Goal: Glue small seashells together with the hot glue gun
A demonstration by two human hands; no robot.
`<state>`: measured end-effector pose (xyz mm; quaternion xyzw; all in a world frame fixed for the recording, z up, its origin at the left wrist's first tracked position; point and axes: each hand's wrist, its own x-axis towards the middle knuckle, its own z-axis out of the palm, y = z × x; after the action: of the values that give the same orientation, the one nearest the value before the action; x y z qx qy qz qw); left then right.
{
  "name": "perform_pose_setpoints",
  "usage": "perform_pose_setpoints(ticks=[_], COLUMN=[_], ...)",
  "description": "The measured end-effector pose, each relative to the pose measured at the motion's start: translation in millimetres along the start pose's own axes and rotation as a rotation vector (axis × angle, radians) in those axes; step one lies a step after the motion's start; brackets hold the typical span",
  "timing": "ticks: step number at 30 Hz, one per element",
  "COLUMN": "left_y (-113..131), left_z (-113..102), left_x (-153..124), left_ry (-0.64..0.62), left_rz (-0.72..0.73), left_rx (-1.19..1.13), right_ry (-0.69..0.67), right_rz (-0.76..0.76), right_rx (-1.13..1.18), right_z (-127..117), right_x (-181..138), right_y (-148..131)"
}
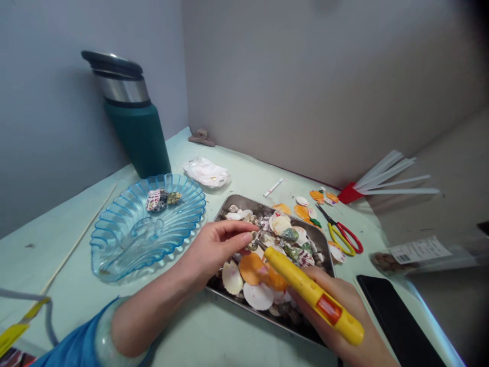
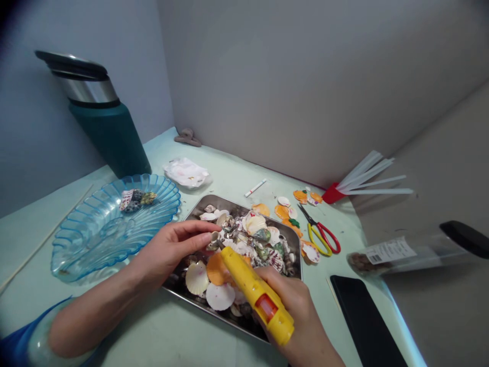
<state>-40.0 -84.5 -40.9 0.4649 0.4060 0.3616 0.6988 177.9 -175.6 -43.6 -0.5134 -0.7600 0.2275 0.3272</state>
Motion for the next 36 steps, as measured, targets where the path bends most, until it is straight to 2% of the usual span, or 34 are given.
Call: perform_pose_setpoints(ticks=[15,22,36], left_y=[-2.2,-2.2,-1.0], left_z=[-2.9,-3.6,-1.9], left_x=[1.8,1.4,1.8], left_ry=[-0.034,-0.041,-0.052], left_rz=[-0.019,-0.022,-0.014], left_rx=[-0.011,-0.023,-0.079], right_ry=[0.025,0.039,0.023], right_rz=[-0.045,-0.003,-0.024], right_rx=[-0.011,-0.010,-0.003], right_z=[1.0,2.5,2.4], right_x=[-2.4,-4.3,-2.9], right_y=[5.4,5.2,2.9])
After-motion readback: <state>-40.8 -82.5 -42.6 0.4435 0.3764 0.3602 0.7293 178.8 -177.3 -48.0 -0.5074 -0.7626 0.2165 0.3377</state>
